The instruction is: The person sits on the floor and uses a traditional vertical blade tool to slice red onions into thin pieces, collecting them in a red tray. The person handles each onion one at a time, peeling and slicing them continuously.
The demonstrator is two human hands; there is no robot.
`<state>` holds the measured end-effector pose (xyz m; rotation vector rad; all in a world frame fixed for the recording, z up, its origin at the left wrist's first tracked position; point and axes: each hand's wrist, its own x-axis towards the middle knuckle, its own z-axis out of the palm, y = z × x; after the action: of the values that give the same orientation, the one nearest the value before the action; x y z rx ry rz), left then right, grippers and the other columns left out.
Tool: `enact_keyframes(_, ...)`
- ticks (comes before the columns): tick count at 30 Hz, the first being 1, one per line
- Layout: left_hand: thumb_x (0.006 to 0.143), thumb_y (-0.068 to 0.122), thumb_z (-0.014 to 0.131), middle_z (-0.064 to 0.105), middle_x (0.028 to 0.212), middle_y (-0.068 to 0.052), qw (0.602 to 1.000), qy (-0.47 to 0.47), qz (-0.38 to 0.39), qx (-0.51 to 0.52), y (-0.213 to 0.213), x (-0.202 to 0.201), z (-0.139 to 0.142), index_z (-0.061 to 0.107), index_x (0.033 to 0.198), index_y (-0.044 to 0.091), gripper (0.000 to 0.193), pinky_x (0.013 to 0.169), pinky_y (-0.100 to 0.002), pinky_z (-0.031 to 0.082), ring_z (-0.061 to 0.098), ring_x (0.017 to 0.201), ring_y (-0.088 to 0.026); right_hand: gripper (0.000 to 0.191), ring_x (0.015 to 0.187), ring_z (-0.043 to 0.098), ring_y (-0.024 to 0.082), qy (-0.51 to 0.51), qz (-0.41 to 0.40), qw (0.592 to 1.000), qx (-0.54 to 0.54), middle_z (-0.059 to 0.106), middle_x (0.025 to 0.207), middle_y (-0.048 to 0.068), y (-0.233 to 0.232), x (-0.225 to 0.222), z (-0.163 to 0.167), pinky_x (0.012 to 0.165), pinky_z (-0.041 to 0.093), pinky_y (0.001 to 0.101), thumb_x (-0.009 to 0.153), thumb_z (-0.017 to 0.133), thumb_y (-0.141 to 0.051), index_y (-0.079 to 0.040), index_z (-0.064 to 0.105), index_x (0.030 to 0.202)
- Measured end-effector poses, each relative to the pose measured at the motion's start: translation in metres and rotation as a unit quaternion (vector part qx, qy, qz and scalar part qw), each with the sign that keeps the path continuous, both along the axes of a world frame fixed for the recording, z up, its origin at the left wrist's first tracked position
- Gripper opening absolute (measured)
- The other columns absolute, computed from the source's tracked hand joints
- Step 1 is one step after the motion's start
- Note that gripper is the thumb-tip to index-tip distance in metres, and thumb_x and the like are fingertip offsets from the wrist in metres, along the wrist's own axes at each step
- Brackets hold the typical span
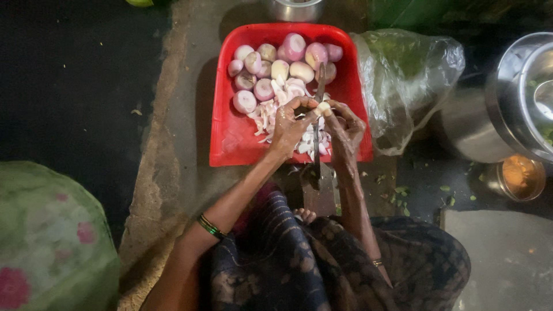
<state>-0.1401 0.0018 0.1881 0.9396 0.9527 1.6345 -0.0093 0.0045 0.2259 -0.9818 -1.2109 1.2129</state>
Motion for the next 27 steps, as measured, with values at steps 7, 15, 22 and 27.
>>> enact_keyframes(7, 0.092, -0.002, 0.071, 0.068, 0.095, -0.001, 0.998, -0.056, 0.024, 0.016, -0.004, 0.008, 0.002, 0.069, 0.104, 0.0, 0.012, 0.078, -0.024, 0.053, 0.062, 0.085, -0.008, 0.02, 0.072, 0.058, 0.005, -0.002, -0.008, 1.0, -0.006, 0.07, 0.088, 0.0, 0.002, -0.002, 0.004, 0.061, 0.047, 0.021, 0.095, 0.076, -0.015, 0.0, 0.077, 0.108)
enact_keyframes(15, 0.092, -0.002, 0.071, 0.067, 0.091, -0.004, 0.991, -0.11, 0.066, -0.041, 0.001, 0.026, -0.047, 0.068, 0.102, 0.0, 0.011, 0.073, -0.026, 0.052, 0.061, 0.079, -0.011, 0.019, 0.067, 0.056, 0.007, -0.028, -0.021, 0.998, -0.043, 0.068, 0.082, 0.0, 0.009, 0.004, -0.02, 0.057, 0.043, 0.0227, 0.091, 0.076, -0.013, 0.001, 0.077, 0.103)
enact_keyframes(22, 0.091, 0.005, 0.064, 0.072, 0.092, -0.009, 0.956, -0.205, 0.005, -0.208, 0.005, 0.02, -0.083, 0.068, 0.103, 0.002, 0.013, 0.07, -0.031, 0.058, 0.069, 0.076, -0.017, 0.016, 0.074, 0.057, 0.007, -0.112, -0.045, 0.991, -0.054, 0.068, 0.084, -0.001, 0.01, 0.005, -0.049, 0.062, 0.044, 0.0232, 0.092, 0.075, -0.012, 0.001, 0.079, 0.101)
enact_keyframes(27, 0.095, 0.015, 0.064, 0.071, 0.095, -0.011, 0.934, -0.323, -0.087, -0.125, -0.001, -0.001, -0.038, 0.065, 0.107, 0.002, 0.018, 0.069, -0.036, 0.061, 0.071, 0.078, -0.021, 0.022, 0.077, 0.063, 0.01, 0.039, -0.001, 0.998, -0.051, 0.073, 0.093, 0.003, 0.008, 0.011, -0.031, 0.065, 0.053, 0.0248, 0.092, 0.071, -0.01, 0.0, 0.075, 0.111)
